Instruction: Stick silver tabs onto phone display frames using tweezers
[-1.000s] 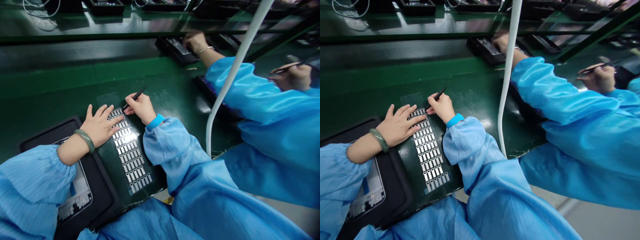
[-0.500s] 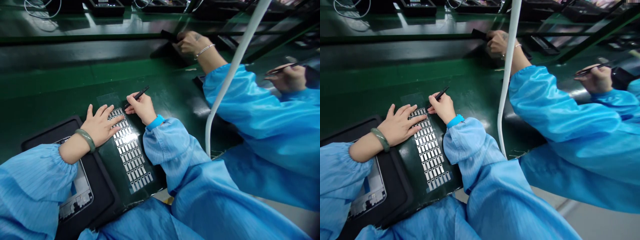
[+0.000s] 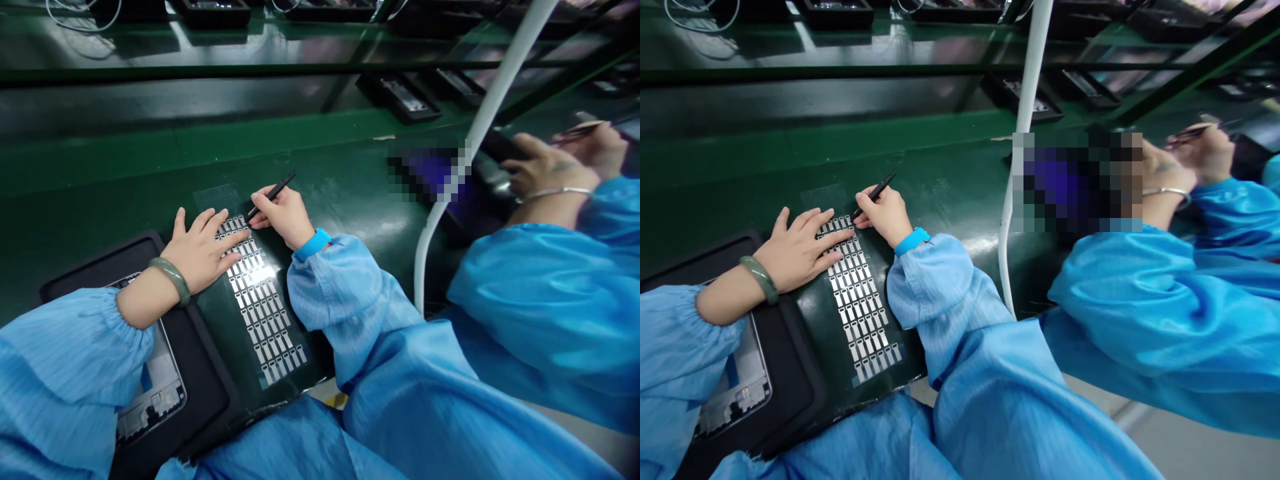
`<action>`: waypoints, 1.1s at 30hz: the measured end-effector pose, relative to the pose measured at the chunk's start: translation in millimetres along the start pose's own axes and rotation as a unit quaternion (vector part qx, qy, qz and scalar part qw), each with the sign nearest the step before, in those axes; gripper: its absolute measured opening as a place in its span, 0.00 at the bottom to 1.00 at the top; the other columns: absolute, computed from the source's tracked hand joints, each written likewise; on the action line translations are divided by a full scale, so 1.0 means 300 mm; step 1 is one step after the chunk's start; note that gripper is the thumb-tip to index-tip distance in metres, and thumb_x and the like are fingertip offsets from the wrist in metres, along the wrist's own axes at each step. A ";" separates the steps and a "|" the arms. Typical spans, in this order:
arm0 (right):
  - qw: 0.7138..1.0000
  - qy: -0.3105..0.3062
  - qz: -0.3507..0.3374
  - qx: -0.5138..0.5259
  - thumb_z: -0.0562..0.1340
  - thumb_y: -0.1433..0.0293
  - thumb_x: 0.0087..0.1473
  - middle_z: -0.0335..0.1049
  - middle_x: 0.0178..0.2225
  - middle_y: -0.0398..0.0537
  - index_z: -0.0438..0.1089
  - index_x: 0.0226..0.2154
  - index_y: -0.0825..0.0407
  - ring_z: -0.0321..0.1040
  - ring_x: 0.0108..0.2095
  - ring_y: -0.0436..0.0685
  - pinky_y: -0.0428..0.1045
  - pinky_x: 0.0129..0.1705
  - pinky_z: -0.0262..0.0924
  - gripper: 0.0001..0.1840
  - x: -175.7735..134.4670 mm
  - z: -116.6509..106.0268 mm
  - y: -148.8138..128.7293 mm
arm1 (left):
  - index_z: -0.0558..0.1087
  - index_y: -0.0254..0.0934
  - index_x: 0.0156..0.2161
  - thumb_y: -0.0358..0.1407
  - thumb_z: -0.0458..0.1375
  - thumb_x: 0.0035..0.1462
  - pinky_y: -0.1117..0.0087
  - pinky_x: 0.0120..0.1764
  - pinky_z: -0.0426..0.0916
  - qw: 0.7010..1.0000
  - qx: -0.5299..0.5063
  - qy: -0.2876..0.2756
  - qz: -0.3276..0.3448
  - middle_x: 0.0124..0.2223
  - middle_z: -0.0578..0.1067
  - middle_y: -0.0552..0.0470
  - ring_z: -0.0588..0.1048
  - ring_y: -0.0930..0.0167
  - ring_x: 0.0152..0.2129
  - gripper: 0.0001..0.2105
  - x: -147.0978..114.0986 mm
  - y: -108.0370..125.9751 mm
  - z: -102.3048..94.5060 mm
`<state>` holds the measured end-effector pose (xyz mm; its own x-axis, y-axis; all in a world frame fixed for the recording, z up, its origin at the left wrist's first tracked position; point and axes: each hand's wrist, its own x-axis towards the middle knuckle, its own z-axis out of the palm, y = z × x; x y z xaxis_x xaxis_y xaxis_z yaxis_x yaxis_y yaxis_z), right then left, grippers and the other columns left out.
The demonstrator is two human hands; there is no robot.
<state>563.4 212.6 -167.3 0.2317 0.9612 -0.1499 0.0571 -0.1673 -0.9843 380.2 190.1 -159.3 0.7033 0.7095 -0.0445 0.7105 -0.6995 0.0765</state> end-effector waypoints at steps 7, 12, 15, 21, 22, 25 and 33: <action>0.996 -0.028 0.049 0.074 0.58 0.74 0.56 0.70 0.19 0.40 0.64 0.30 0.55 0.67 0.16 0.44 0.38 0.18 0.65 0.03 0.000 -0.017 -0.026 | 0.63 0.53 0.59 0.47 0.46 0.63 0.32 0.56 0.38 0.998 -0.064 -0.002 -0.009 0.66 0.54 0.44 0.51 0.53 0.63 0.20 0.006 -0.005 0.011; 0.982 -0.065 0.053 0.169 0.60 0.70 0.56 0.72 0.21 0.40 0.65 0.32 0.54 0.67 0.16 0.43 0.37 0.19 0.65 0.04 -0.027 -0.013 -0.050 | 0.66 0.47 0.56 0.47 0.54 0.58 0.37 0.59 0.38 0.992 -0.122 0.036 -0.023 0.65 0.57 0.43 0.52 0.53 0.62 0.21 0.002 -0.007 -0.024; 0.976 -0.097 0.016 0.196 0.62 0.66 0.54 0.73 0.22 0.39 0.64 0.33 0.52 0.68 0.18 0.43 0.37 0.21 0.66 0.07 -0.063 0.022 -0.078 | 0.66 0.38 0.55 0.48 0.49 0.61 0.51 0.57 0.59 0.980 -0.177 0.076 -0.055 0.57 0.67 0.42 0.66 0.60 0.55 0.22 -0.027 -0.013 -0.091; 0.969 -0.176 -0.036 0.167 0.65 0.61 0.49 0.73 0.24 0.38 0.65 0.35 0.52 0.70 0.19 0.44 0.38 0.22 0.68 0.14 -0.157 0.127 -0.148 | 0.72 0.35 0.35 0.49 0.55 0.55 0.66 0.40 0.71 0.818 -0.540 0.103 -0.172 0.35 0.77 0.50 0.76 0.70 0.32 0.17 -0.150 -0.026 -0.178; 0.968 -0.191 -0.041 0.155 0.65 0.61 0.49 0.73 0.24 0.39 0.66 0.35 0.52 0.70 0.19 0.44 0.39 0.22 0.69 0.14 -0.171 0.143 -0.159 | 0.72 0.35 0.33 0.48 0.57 0.53 0.67 0.39 0.71 0.795 -0.567 0.107 -0.189 0.34 0.77 0.50 0.75 0.70 0.31 0.15 -0.172 -0.029 -0.178; 0.963 -0.231 -0.066 0.122 0.65 0.63 0.49 0.73 0.24 0.39 0.66 0.34 0.53 0.71 0.20 0.46 0.41 0.23 0.70 0.13 -0.203 0.184 -0.190 | 0.73 0.35 0.31 0.46 0.60 0.51 0.69 0.36 0.70 0.766 -0.592 0.120 -0.220 0.31 0.77 0.51 0.74 0.72 0.28 0.14 -0.230 -0.038 -0.165; 0.946 -0.274 -0.151 0.084 0.67 0.62 0.47 0.71 0.24 0.39 0.67 0.33 0.54 0.72 0.21 0.47 0.42 0.24 0.71 0.14 -0.265 0.276 -0.215 | 0.75 0.35 0.33 0.49 0.61 0.50 0.75 0.29 0.65 0.704 -0.619 0.133 -0.321 0.31 0.77 0.51 0.70 0.76 0.25 0.17 -0.363 -0.029 -0.153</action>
<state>461.0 165.2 -99.7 -0.3111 0.9369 0.1594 -0.1259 0.1257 -0.9841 296.3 123.0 -109.4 0.0991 0.9519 -0.2900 0.1994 0.2665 0.9430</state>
